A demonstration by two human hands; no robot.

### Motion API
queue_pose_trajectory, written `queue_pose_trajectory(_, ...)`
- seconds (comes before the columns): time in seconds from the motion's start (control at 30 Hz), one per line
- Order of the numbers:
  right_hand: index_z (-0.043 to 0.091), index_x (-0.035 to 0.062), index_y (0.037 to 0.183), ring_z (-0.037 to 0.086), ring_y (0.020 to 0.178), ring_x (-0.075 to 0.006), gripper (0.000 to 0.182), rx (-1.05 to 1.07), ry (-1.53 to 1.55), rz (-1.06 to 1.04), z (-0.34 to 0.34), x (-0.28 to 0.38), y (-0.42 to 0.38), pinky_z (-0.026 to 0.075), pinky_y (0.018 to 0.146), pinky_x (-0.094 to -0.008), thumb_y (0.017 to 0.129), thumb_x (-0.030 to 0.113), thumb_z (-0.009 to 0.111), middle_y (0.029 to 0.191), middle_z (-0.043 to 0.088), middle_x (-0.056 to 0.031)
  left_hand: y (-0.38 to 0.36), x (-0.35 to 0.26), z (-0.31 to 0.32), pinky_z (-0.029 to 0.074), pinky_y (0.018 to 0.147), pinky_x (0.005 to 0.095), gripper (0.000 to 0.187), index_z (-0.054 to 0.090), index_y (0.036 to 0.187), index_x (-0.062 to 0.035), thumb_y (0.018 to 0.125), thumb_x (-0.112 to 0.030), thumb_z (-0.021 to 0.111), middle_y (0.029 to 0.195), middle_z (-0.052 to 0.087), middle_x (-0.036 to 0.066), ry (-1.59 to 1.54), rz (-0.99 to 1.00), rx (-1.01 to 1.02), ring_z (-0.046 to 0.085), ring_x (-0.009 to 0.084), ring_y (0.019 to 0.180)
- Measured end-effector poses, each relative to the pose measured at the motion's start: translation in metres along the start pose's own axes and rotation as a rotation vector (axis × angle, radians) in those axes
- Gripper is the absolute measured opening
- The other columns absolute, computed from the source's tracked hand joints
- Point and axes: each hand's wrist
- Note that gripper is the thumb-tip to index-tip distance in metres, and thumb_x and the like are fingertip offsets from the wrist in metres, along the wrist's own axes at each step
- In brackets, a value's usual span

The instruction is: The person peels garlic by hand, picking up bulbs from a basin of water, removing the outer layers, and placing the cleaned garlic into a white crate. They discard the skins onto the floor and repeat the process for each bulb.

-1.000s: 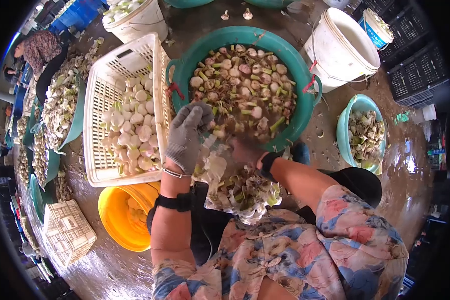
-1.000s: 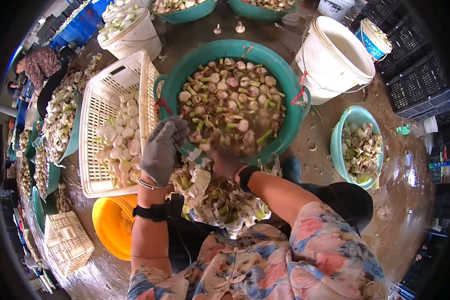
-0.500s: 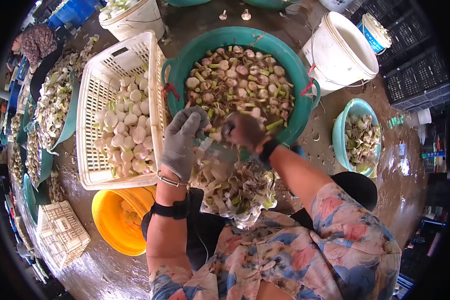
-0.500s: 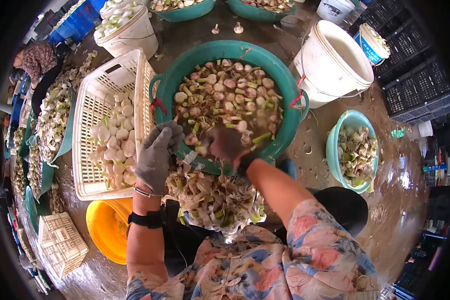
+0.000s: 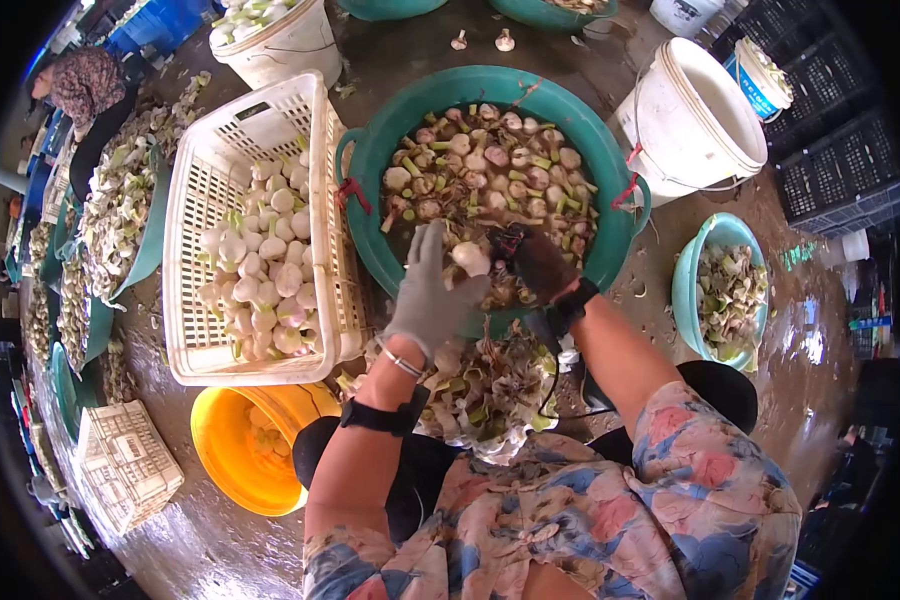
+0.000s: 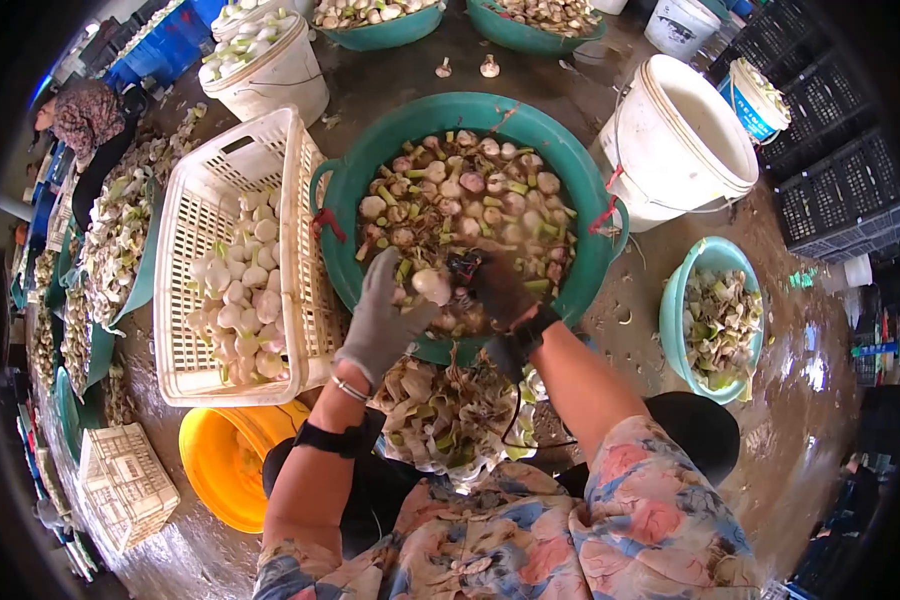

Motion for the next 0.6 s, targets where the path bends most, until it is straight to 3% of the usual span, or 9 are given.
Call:
queue_pose_trajectory(0.07,0.062,0.0058,0.099,0.055,0.06,-0.0103,0.019,-0.001,-0.017,-0.079,0.016,0.009,-0.018,0.042,0.05,-0.0238,0.086,0.019,0.057,0.074,0.061,-0.0044,-0.006,-0.005,0.008,0.041,0.092,0.0345,0.068,0.04,0.127,0.0012,0.07,-0.017,0.071,0.122,0.047,0.021,0.014,0.075,0.073,0.049,0.0307,0.111)
queue_pose_trajectory(0.13,0.062,0.0072,0.099,0.053,0.057,-0.0101,0.017,-0.079,0.432,0.091,0.029,0.017,-0.033,0.038,0.049,-0.0227,0.087,0.018,0.057,0.072,0.06,-0.0034,-0.012,-0.02,0.001,0.042,0.09,0.035,0.064,0.043,0.124,0.0008,0.069,-0.018,0.069,0.117,0.05,0.021,0.001,0.024,0.128,0.05,0.0326,0.107)
queue_pose_trajectory(0.2,0.061,0.0072,0.096,0.054,0.058,-0.0124,0.015,-0.109,0.356,0.102,0.033,0.024,-0.048,0.04,0.052,-0.0248,0.087,0.018,0.057,0.069,0.058,-0.0044,-0.02,-0.028,-0.002,0.042,0.089,0.0344,0.057,0.046,0.121,0.0004,0.07,-0.019,0.067,0.112,0.052,0.019,0.074,0.002,0.117,0.052,0.0317,0.104)
queue_pose_trajectory(0.3,0.06,0.0059,0.088,0.053,0.056,-0.0128,0.016,-0.058,-0.239,-0.317,0.034,0.029,-0.068,0.042,0.053,-0.0268,0.085,0.022,0.058,0.065,0.056,-0.0044,-0.032,-0.039,-0.005,0.044,0.086,0.0337,0.056,0.049,0.118,-0.0002,0.069,-0.02,0.068,0.11,0.053,0.018,0.066,-0.015,0.11,0.054,0.0298,0.101)
queue_pose_trajectory(0.33,0.06,0.0059,0.088,0.053,0.056,-0.0128,0.016,-0.064,-0.239,-0.327,0.035,0.029,-0.072,0.042,0.053,-0.0268,0.085,0.022,0.058,0.065,0.056,-0.0044,-0.036,-0.041,-0.006,0.045,0.085,0.0337,0.056,0.05,0.118,-0.0001,0.068,-0.02,0.069,0.11,0.053,0.018,0.067,0.018,0.115,0.055,0.0291,0.1)
queue_pose_trajectory(0.4,0.06,0.0054,0.085,0.053,0.055,-0.0118,0.02,-0.1,-0.066,-0.147,0.034,0.031,-0.078,0.042,0.052,-0.0266,0.084,0.026,0.059,0.063,0.056,-0.0027,-0.042,-0.047,-0.006,0.045,0.084,0.0336,0.057,0.05,0.117,-0.0001,0.068,-0.02,0.07,0.11,0.054,0.017,0.047,0.008,0.119,0.055,0.0283,0.099)
queue_pose_trajectory(0.5,0.06,0.0062,0.081,0.053,0.055,-0.011,0.021,-0.045,0.106,-0.104,0.03,0.042,-0.091,0.041,0.051,-0.026,0.082,0.028,0.06,0.062,0.056,-0.0014,-0.05,-0.057,-0.009,0.046,0.083,0.0335,0.056,0.051,0.116,0.0,0.067,-0.02,0.071,0.11,0.054,0.017,0.024,0.005,0.134,0.056,0.0271,0.098)
queue_pose_trajectory(0.6,0.06,0.0057,0.079,0.052,0.056,-0.0102,0.02,-0.027,0.051,-0.068,0.031,0.06,-0.111,0.041,0.051,-0.0253,0.083,0.026,0.059,0.064,0.056,-0.0016,-0.056,-0.067,-0.016,0.045,0.083,0.0332,0.056,0.051,0.115,-0.0001,0.066,-0.019,0.072,0.109,0.055,0.016,0.026,0.049,0.141,0.056,0.0268,0.098)
Point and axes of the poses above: each hand's wrist, its own y-axis towards the middle knuckle, its own z-axis out of the palm, x = y × z
